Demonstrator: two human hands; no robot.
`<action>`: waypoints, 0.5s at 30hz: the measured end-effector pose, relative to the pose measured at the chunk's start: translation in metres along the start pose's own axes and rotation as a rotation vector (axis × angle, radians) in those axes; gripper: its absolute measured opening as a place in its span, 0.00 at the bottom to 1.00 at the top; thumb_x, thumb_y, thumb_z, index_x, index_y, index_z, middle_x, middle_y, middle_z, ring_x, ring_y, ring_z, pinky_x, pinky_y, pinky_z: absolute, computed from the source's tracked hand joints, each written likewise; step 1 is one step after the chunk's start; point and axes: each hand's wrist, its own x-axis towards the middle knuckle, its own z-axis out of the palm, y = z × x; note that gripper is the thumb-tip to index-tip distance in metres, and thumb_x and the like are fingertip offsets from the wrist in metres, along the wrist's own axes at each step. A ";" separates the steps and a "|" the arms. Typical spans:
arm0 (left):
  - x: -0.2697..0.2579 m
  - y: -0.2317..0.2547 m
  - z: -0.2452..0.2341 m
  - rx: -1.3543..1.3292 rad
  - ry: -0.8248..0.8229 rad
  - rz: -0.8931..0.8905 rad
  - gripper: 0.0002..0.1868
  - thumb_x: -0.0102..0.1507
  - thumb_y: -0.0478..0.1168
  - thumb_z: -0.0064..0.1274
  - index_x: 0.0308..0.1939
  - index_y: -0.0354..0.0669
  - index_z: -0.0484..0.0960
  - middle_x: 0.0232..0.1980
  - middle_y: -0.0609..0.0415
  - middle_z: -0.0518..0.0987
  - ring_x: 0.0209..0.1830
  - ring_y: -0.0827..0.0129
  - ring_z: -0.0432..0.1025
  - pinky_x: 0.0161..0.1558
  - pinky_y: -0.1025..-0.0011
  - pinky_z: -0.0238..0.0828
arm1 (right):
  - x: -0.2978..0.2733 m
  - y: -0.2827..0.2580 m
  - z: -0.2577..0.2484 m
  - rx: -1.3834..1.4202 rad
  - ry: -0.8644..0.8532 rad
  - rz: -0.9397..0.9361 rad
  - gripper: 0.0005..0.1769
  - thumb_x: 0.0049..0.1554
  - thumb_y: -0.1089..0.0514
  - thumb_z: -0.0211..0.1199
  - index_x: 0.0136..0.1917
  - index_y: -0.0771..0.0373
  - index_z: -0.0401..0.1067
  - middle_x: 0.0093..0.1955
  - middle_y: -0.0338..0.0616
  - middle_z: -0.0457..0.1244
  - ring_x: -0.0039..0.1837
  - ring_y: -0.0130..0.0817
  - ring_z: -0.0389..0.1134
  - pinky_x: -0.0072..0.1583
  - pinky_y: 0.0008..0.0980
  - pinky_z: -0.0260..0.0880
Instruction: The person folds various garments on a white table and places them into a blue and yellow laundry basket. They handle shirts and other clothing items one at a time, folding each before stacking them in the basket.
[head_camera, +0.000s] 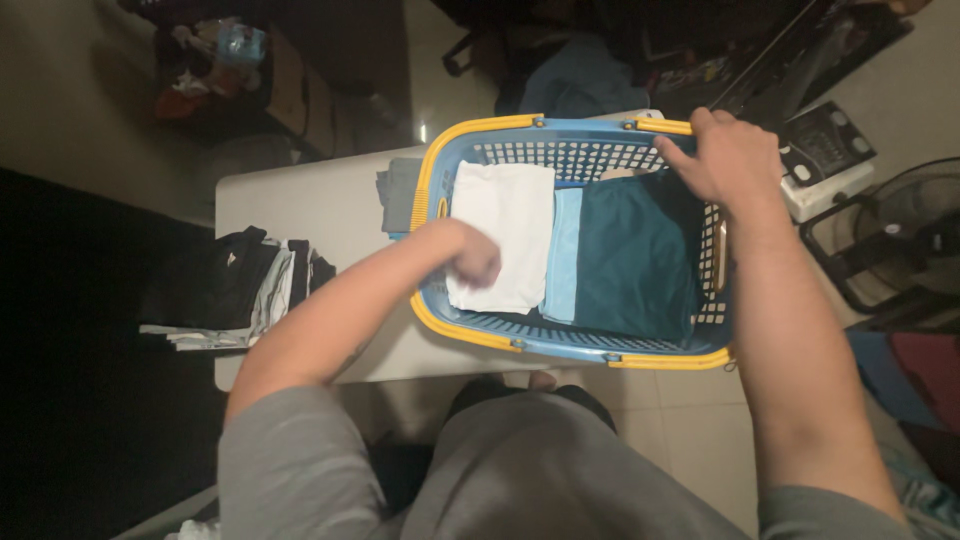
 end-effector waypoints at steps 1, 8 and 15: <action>-0.001 -0.001 -0.009 0.035 0.150 0.009 0.12 0.60 0.43 0.54 0.41 0.41 0.87 0.39 0.45 0.85 0.39 0.52 0.81 0.45 0.56 0.76 | 0.001 0.000 -0.001 -0.006 0.002 0.003 0.34 0.64 0.29 0.58 0.50 0.66 0.72 0.49 0.57 0.68 0.51 0.58 0.71 0.51 0.55 0.70; -0.026 0.029 -0.031 0.145 0.624 -0.156 0.62 0.47 0.54 0.72 0.78 0.56 0.50 0.79 0.42 0.49 0.78 0.34 0.46 0.69 0.36 0.53 | 0.001 -0.002 -0.003 -0.015 0.010 0.016 0.33 0.64 0.30 0.58 0.51 0.65 0.72 0.49 0.57 0.68 0.51 0.58 0.71 0.51 0.55 0.70; 0.008 0.052 -0.003 -0.029 0.764 -0.300 0.58 0.57 0.59 0.61 0.81 0.53 0.42 0.84 0.41 0.35 0.84 0.39 0.26 0.67 0.18 0.21 | 0.000 -0.006 -0.006 0.000 -0.005 0.035 0.32 0.63 0.30 0.57 0.49 0.64 0.72 0.50 0.56 0.68 0.51 0.58 0.71 0.50 0.55 0.70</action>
